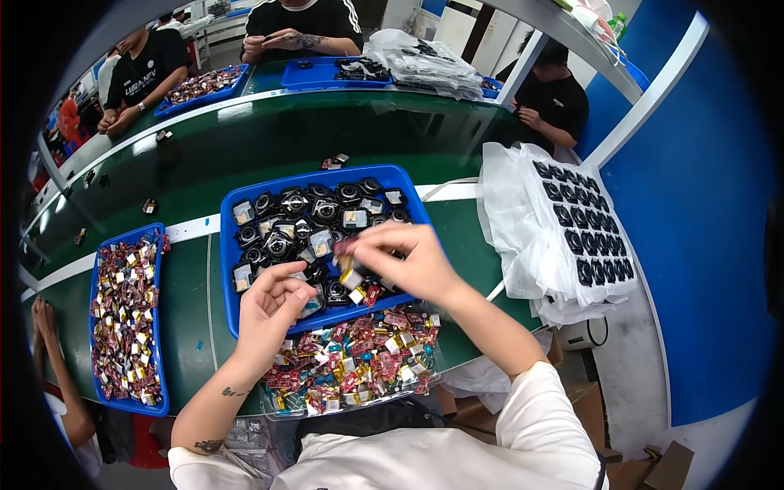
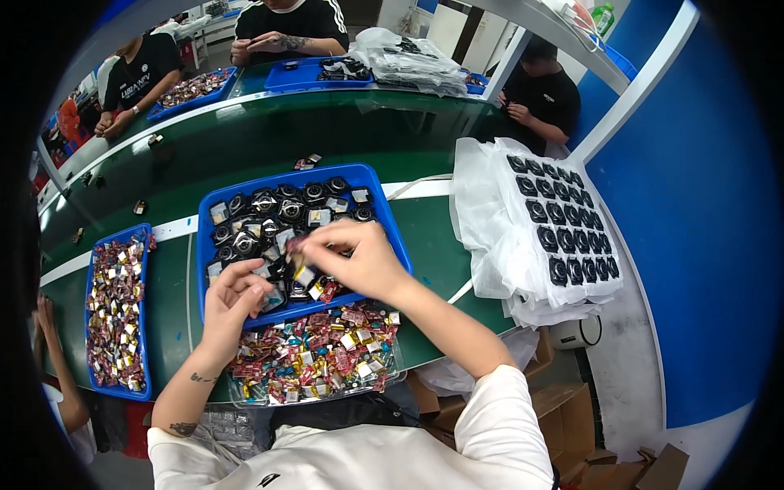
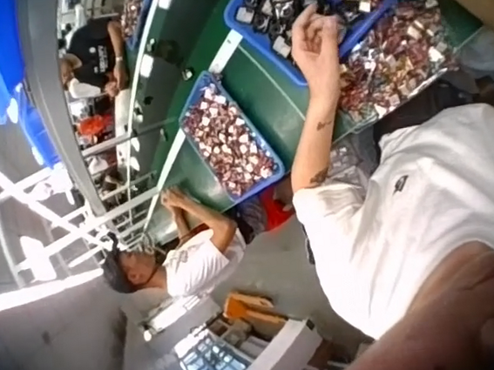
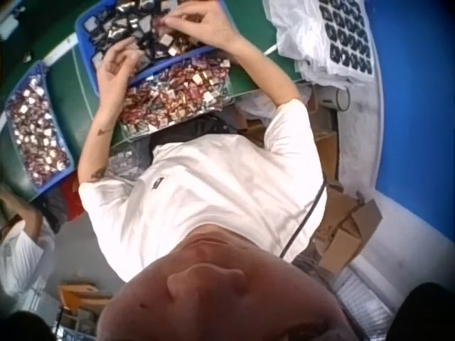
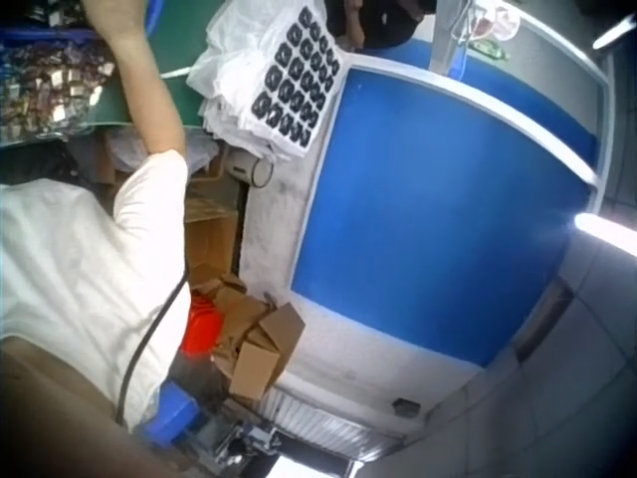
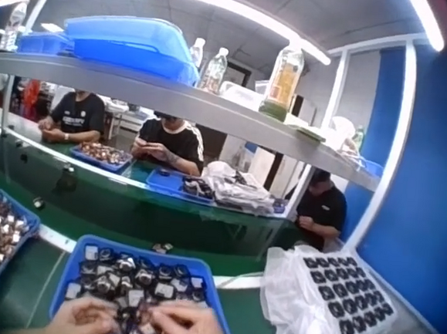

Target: Assembling small electronic components by attaching a backing to a main unit on a factory assembly line.

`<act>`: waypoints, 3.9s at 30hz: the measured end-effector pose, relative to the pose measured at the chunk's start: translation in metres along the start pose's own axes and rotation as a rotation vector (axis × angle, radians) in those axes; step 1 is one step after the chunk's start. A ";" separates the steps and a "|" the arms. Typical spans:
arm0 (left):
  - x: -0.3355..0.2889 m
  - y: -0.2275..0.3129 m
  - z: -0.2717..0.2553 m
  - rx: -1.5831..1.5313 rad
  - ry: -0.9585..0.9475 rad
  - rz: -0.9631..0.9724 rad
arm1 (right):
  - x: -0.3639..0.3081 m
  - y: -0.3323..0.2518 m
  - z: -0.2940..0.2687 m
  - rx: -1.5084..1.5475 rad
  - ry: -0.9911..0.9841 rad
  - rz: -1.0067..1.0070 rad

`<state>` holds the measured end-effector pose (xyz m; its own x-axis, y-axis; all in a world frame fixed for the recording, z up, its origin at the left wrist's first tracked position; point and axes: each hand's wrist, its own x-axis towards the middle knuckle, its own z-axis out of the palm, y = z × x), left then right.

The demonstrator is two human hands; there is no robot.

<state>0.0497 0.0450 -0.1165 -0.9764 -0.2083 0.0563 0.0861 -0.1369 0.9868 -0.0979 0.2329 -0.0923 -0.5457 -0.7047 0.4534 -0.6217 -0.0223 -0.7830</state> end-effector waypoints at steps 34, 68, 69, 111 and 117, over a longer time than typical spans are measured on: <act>-0.001 -0.010 0.002 0.129 -0.068 0.072 | -0.022 -0.006 -0.005 -0.343 -0.378 -0.227; -0.010 -0.005 0.003 0.436 -0.190 0.201 | -0.052 -0.011 0.039 0.068 -0.046 -0.081; -0.009 -0.005 0.004 0.412 -0.175 0.195 | -0.052 -0.014 0.039 -0.047 -0.039 -0.165; -0.014 -0.007 0.003 0.554 -0.278 0.221 | -0.059 -0.017 0.044 0.065 -0.025 0.028; 0.000 -0.010 0.009 0.536 -0.331 0.351 | -0.064 -0.020 0.032 -0.005 -0.083 0.077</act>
<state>0.0471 0.0551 -0.1247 -0.9250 0.1636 0.3429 0.3799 0.3958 0.8361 -0.0326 0.2562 -0.1195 -0.5441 -0.7602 0.3551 -0.5825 0.0377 -0.8119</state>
